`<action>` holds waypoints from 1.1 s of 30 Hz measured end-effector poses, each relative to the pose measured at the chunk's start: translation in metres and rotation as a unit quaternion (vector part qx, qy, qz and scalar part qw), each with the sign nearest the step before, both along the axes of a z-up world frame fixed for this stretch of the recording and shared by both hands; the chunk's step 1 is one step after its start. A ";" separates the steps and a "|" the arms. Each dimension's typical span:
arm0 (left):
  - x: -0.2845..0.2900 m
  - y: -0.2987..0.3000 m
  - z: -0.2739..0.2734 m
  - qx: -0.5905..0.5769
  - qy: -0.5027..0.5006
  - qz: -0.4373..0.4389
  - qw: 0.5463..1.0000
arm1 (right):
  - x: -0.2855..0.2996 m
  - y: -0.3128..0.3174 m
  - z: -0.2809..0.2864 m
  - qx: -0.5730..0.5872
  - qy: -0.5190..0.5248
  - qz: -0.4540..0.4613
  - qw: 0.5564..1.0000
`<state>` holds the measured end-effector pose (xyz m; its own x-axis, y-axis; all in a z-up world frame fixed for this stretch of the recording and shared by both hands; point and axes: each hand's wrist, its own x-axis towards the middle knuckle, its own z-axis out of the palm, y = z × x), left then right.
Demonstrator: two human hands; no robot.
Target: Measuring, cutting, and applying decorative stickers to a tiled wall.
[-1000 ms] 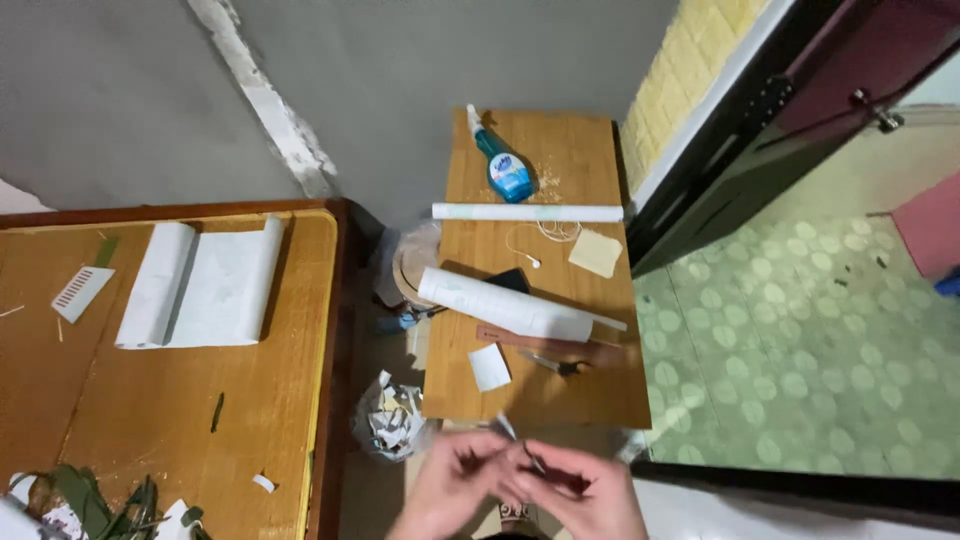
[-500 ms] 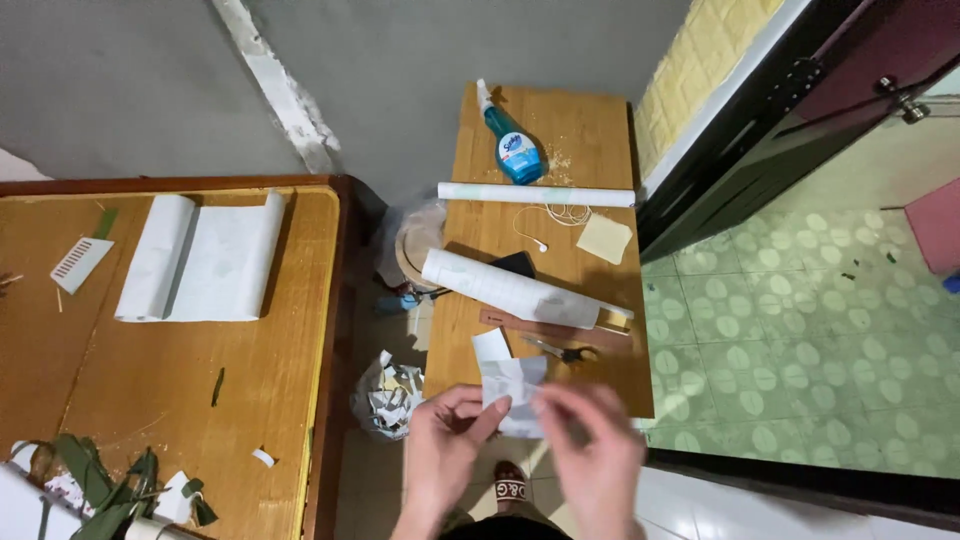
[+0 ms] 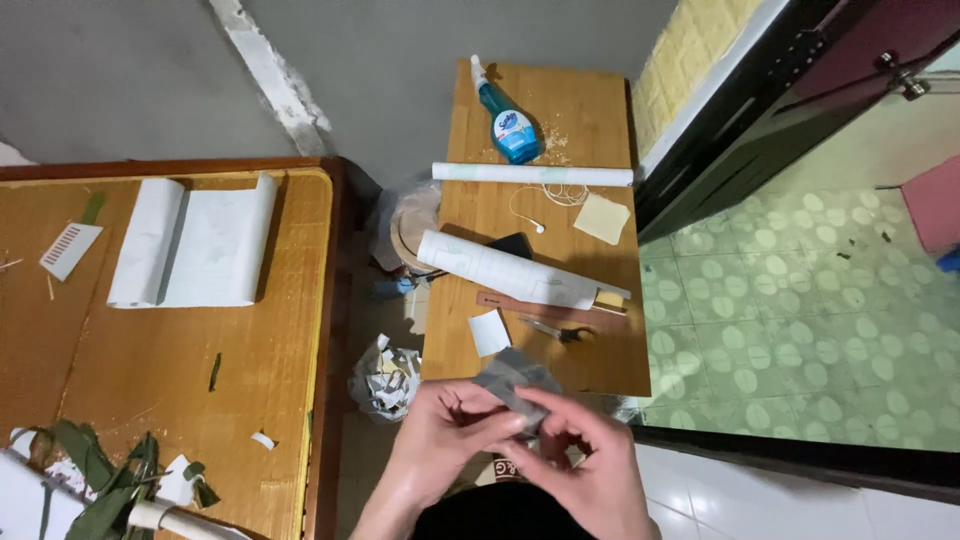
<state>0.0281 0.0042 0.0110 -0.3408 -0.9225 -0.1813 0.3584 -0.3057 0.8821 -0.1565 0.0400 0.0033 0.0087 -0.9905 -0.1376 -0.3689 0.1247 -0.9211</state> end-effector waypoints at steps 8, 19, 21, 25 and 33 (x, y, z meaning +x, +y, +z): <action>0.005 0.008 -0.018 -0.019 0.018 -0.026 0.999 | 0.004 0.000 0.021 -0.012 -0.063 0.031 0.997; 0.009 0.019 -0.009 -0.145 0.025 0.032 0.989 | 0.000 0.005 -0.008 -0.078 -0.144 0.048 0.985; 0.008 0.022 -0.011 -0.146 0.026 0.056 0.987 | 0.000 0.008 -0.018 -0.059 -0.200 0.039 0.977; 0.006 0.024 -0.008 -0.173 0.008 0.059 0.983 | 0.006 0.013 -0.010 -0.047 -0.151 0.016 0.987; 0.003 0.024 -0.010 -0.265 -0.136 0.186 0.936 | -0.005 0.015 -0.005 -0.177 0.046 0.030 0.983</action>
